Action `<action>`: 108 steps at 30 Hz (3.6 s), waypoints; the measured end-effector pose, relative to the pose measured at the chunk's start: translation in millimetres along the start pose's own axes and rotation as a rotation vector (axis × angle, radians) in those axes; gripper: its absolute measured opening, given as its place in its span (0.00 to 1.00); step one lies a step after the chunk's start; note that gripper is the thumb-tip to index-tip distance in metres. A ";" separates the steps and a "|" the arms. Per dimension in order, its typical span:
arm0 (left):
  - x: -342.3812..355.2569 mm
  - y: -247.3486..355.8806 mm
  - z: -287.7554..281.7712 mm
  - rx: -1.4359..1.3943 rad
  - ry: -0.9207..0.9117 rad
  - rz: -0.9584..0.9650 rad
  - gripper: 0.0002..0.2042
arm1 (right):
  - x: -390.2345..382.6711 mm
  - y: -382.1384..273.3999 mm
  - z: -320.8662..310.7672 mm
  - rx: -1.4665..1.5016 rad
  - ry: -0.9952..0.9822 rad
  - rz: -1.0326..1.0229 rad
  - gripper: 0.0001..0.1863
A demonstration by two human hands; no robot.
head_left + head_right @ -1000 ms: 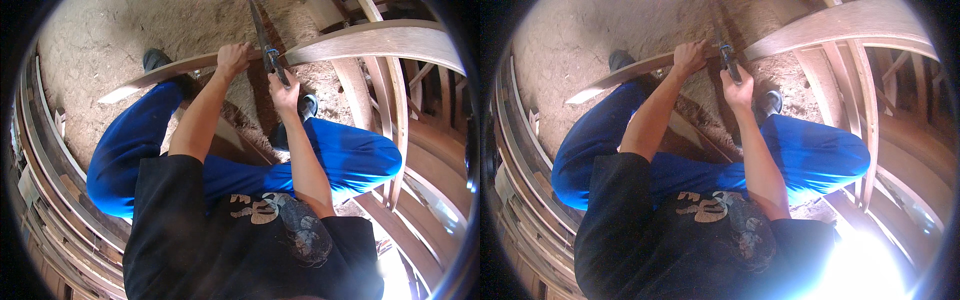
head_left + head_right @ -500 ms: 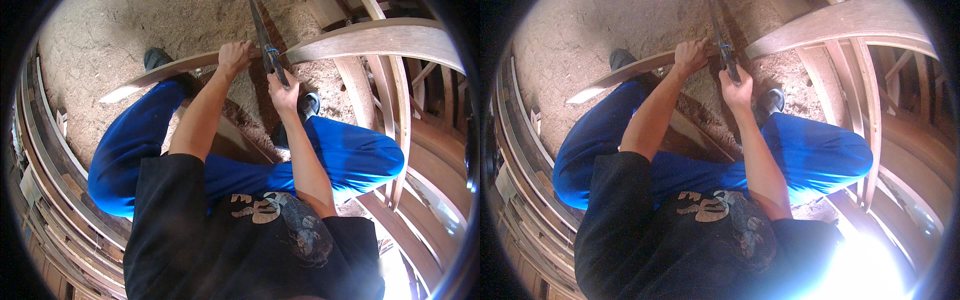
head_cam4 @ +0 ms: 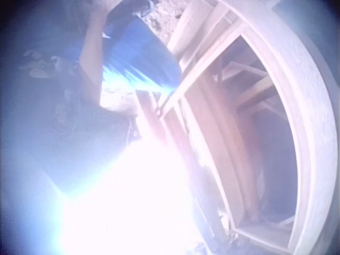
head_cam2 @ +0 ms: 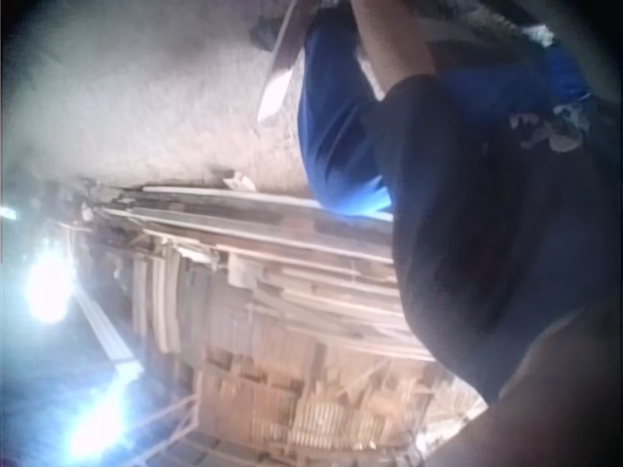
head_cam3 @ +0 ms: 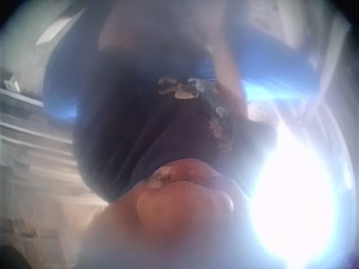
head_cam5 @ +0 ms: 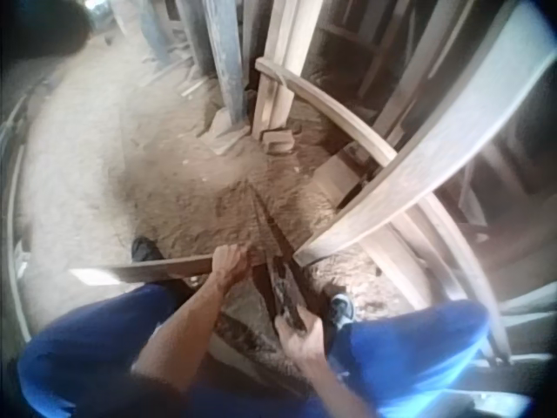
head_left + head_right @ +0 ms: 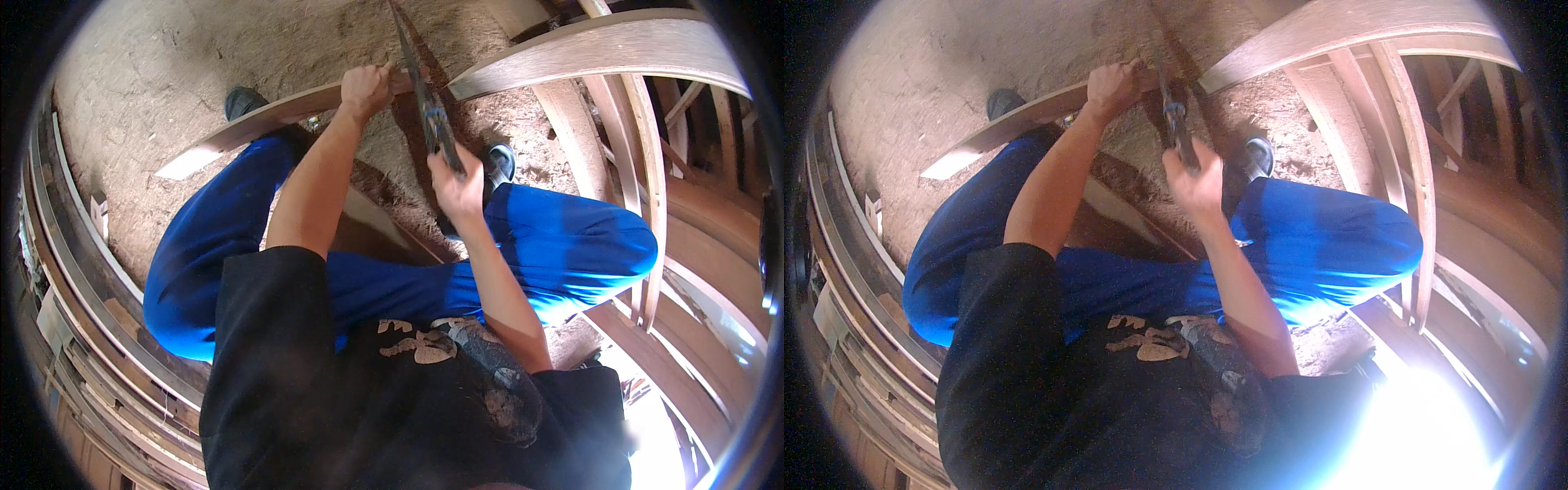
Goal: The person sits on the floor and uses a hand saw to cut a small wooden plank. They hold the plank with one hand and saw with the other, then set the saw and plank aside.
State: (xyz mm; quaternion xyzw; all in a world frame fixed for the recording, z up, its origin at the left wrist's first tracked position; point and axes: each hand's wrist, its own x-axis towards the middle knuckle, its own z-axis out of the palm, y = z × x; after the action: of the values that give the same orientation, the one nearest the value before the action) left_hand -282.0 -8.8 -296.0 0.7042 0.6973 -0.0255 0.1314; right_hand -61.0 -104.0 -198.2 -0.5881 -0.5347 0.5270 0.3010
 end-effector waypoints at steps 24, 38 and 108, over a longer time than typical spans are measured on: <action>0.4 -2.2 -2.5 -0.013 0.044 0.013 0.18 | -68.9 -39.0 -46.1 -0.025 -0.066 0.216 0.08; 1.1 -5.7 10.4 -0.072 0.081 0.002 0.15 | -65.5 -43.7 -57.5 0.158 -0.083 0.385 0.09; -8.0 7.8 -3.4 -0.023 0.026 -0.024 0.14 | 51.8 27.7 13.0 0.107 -0.029 0.048 0.09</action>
State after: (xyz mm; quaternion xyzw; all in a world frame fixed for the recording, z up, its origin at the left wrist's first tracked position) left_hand -275.0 -15.8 -289.8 0.6944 0.7077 -0.0099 0.1302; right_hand -71.2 -64.6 -242.5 -0.5760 -0.4957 0.5705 0.3114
